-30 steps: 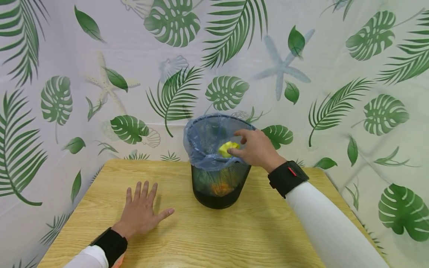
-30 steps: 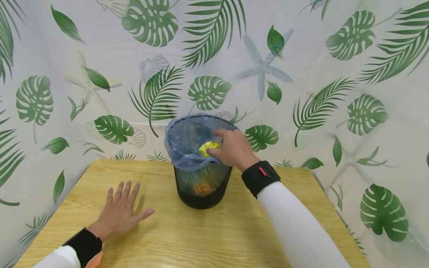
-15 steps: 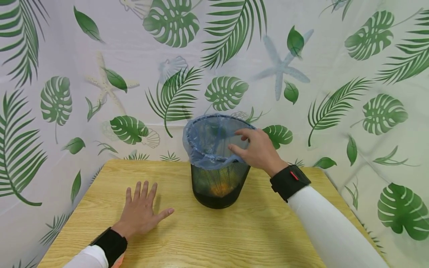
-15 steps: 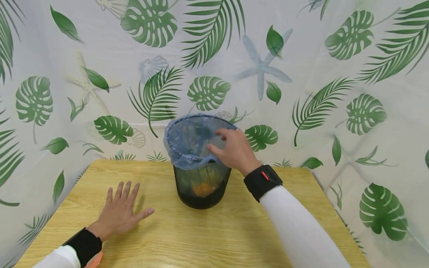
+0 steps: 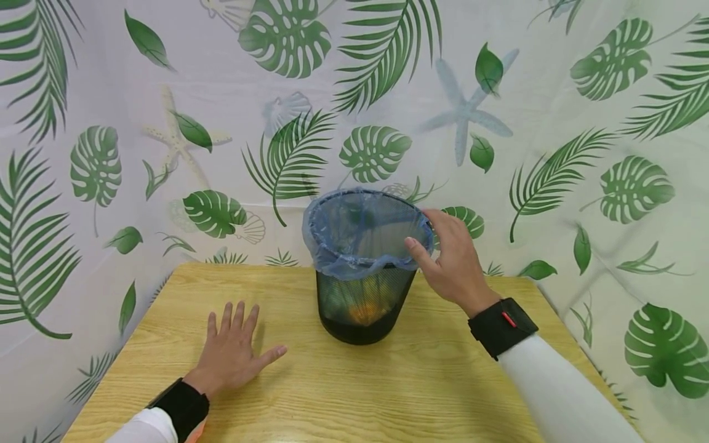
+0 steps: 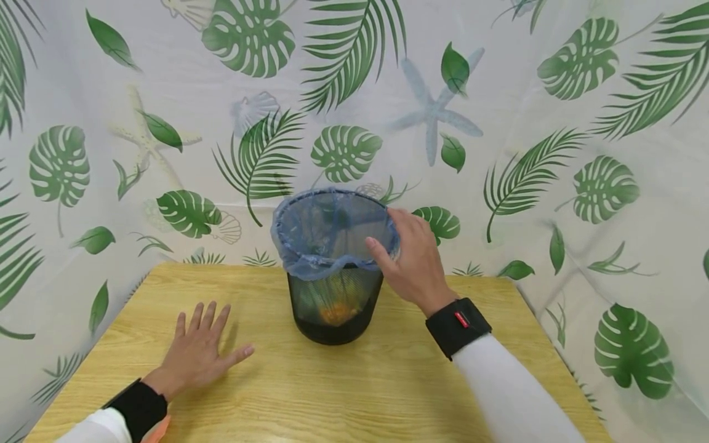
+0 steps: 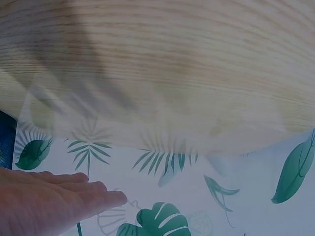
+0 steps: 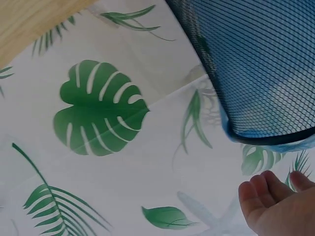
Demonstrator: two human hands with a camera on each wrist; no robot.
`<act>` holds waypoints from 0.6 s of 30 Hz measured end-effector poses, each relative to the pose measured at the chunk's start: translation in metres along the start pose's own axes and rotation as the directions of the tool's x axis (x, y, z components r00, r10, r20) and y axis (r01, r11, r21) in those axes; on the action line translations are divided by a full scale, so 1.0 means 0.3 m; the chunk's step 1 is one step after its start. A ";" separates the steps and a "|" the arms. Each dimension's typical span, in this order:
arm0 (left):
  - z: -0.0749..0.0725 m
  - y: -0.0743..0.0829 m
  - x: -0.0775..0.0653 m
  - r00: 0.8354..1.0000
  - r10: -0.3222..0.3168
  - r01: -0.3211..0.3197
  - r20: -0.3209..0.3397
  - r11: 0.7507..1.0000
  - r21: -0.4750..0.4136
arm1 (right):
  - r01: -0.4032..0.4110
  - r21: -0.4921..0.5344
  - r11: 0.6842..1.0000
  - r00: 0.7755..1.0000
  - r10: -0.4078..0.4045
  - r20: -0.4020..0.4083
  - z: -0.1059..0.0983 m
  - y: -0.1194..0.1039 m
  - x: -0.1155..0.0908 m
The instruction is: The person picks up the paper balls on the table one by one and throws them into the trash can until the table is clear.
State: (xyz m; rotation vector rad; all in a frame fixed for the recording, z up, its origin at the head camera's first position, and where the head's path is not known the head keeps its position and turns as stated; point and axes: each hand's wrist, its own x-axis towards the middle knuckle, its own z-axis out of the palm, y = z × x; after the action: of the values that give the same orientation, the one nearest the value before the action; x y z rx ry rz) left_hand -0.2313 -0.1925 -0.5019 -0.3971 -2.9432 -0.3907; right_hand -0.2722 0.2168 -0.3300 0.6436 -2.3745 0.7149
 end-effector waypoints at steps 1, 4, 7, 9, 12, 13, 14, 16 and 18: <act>0.004 -0.001 -0.002 1.000 0.000 0.000 -0.002 1.000 -0.001 | -0.001 0.001 1.000 1.000 0.001 -0.001 -0.002 0.011 -0.014; 0.018 -0.010 -0.004 1.000 0.004 -0.004 -0.004 1.000 -0.001 | -0.003 -0.009 1.000 1.000 0.003 0.009 -0.002 0.048 -0.060; 0.027 -0.013 -0.006 1.000 0.010 -0.010 -0.013 1.000 0.000 | 0.000 -0.029 1.000 1.000 0.001 0.029 0.003 0.082 -0.109; 0.026 -0.011 -0.008 1.000 0.011 -0.011 -0.022 1.000 -0.006 | 0.002 -0.054 0.999 0.999 0.000 0.049 0.009 0.104 -0.141; 0.019 -0.004 -0.016 1.000 0.007 -0.007 -0.027 1.000 -0.010 | 0.000 -0.090 0.996 0.996 0.008 0.085 0.021 0.137 -0.192; 0.018 -0.002 -0.019 1.000 0.004 -0.004 -0.027 1.000 -0.015 | -0.003 -0.103 0.995 0.995 0.013 0.097 0.026 0.148 -0.210; 0.017 -0.001 -0.022 1.000 0.002 -0.003 -0.024 1.000 -0.019 | -0.007 -0.114 0.993 0.994 0.020 0.110 0.032 0.161 -0.229; 0.016 0.001 -0.027 1.000 -0.001 0.000 -0.017 1.000 -0.024 | -0.021 -0.134 0.991 0.989 0.041 0.143 0.044 0.181 -0.270; 0.016 0.001 -0.031 1.000 -0.002 0.002 -0.014 0.999 -0.032 | -0.035 -0.158 0.987 0.982 0.064 0.179 0.059 0.200 -0.315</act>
State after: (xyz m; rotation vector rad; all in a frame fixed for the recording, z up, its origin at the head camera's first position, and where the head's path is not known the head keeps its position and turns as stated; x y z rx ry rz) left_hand -0.2228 -0.1930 -0.5081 -0.3935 -2.9277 -0.4391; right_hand -0.2458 0.2764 -0.4226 0.6083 -2.5931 0.5043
